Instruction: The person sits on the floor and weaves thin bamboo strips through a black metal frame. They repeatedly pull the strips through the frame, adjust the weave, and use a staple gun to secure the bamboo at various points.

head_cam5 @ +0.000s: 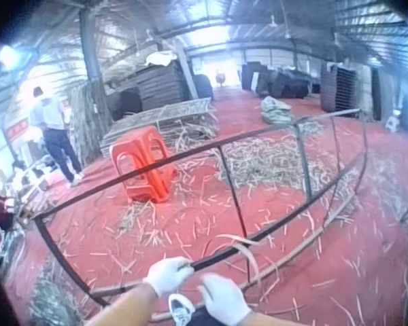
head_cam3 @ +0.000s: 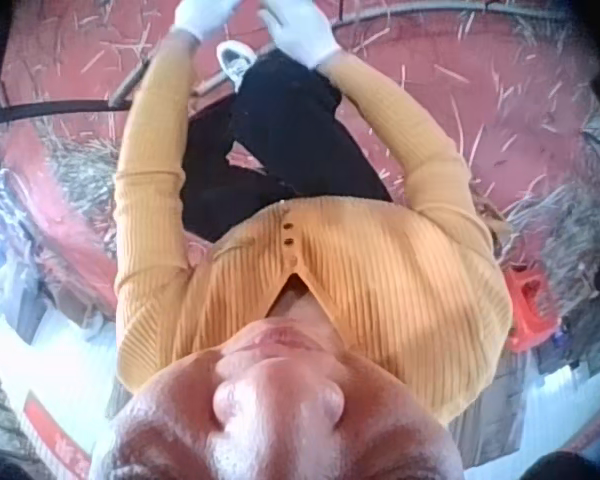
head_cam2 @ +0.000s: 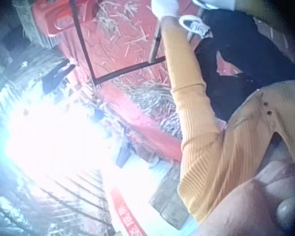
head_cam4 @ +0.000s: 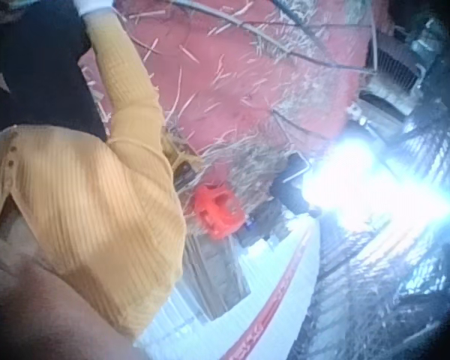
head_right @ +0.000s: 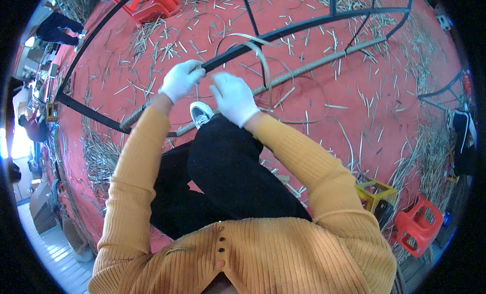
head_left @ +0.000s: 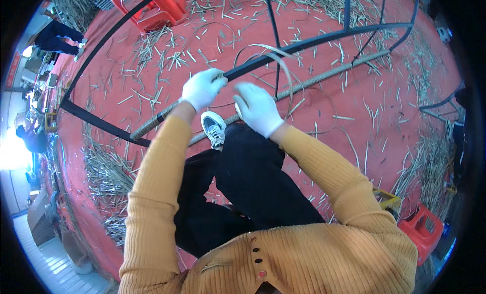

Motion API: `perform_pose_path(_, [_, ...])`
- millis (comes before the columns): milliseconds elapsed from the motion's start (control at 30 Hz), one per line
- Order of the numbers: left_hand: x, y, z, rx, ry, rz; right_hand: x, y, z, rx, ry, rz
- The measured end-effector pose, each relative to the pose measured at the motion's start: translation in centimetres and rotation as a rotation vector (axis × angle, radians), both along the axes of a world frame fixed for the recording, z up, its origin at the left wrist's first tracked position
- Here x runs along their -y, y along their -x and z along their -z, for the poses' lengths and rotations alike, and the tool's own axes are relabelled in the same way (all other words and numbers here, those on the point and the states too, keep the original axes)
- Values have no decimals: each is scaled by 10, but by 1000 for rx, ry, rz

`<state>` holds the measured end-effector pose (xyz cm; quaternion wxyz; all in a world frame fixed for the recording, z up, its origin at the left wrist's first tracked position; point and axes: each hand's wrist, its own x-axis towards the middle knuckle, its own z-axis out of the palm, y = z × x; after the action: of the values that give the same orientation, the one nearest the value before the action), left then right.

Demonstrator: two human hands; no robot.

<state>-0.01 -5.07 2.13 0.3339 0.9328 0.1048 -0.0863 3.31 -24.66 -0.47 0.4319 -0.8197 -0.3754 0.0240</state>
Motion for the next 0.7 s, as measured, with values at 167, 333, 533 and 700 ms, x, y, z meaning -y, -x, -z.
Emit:
perform_pose_path(167, [-21,-13,2,-120,304,134,-6,2,29,22,72,84])
perform_pose_path(333, [6,14,18,399,84,-252,-21,-33,-17,-517,-289,43])
perform_pose_path(533, [50,22,22,697,-545,-20,-74,-95,-48,-186,368,30])
perform_pose_path(700, [31,3,10,289,-266,-43,-2,-5,2,67,-317,326])
